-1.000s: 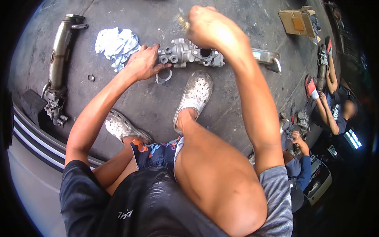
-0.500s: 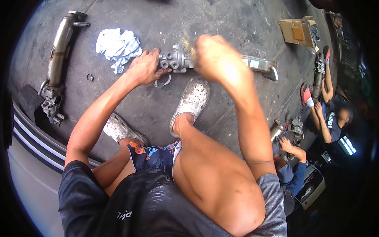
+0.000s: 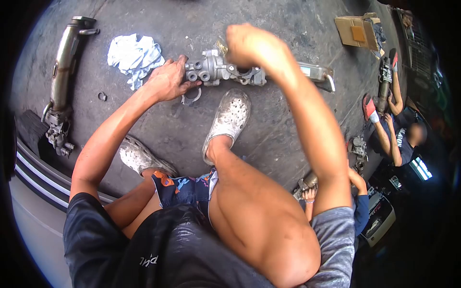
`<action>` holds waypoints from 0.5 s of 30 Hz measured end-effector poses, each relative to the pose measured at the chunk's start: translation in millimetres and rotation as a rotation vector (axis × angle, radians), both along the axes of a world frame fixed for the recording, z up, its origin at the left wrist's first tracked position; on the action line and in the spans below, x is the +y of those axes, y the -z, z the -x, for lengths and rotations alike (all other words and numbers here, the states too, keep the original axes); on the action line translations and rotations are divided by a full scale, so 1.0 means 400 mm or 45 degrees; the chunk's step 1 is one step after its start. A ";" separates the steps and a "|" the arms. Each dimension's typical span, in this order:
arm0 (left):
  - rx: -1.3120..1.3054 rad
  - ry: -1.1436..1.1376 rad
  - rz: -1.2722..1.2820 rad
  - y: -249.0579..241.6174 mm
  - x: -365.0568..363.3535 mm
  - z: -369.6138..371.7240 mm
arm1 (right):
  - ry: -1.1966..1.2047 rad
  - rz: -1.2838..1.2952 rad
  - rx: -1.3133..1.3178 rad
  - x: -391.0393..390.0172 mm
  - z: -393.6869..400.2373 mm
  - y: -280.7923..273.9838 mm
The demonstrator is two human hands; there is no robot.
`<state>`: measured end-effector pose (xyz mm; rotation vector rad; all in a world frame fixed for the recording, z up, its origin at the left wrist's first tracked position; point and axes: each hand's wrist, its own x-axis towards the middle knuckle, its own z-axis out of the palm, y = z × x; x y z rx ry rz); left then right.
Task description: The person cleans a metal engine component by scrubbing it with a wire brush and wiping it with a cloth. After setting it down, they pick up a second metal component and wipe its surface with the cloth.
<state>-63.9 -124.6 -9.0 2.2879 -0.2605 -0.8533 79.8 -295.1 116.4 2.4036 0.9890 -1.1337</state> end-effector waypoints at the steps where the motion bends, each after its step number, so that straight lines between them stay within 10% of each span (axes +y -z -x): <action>1: -0.018 0.002 -0.010 0.004 0.001 -0.002 | 0.038 0.095 0.018 0.047 -0.020 -0.048; 5: -0.086 -0.036 0.014 0.039 -0.011 0.023 | 0.125 0.165 -0.034 0.093 -0.039 -0.234; 10: -0.030 -0.033 0.014 0.024 -0.006 0.009 | 0.051 0.314 0.059 0.097 -0.045 -0.066; 15: -0.135 -0.068 0.043 0.049 -0.011 0.026 | 0.096 0.449 0.201 0.178 -0.060 -0.202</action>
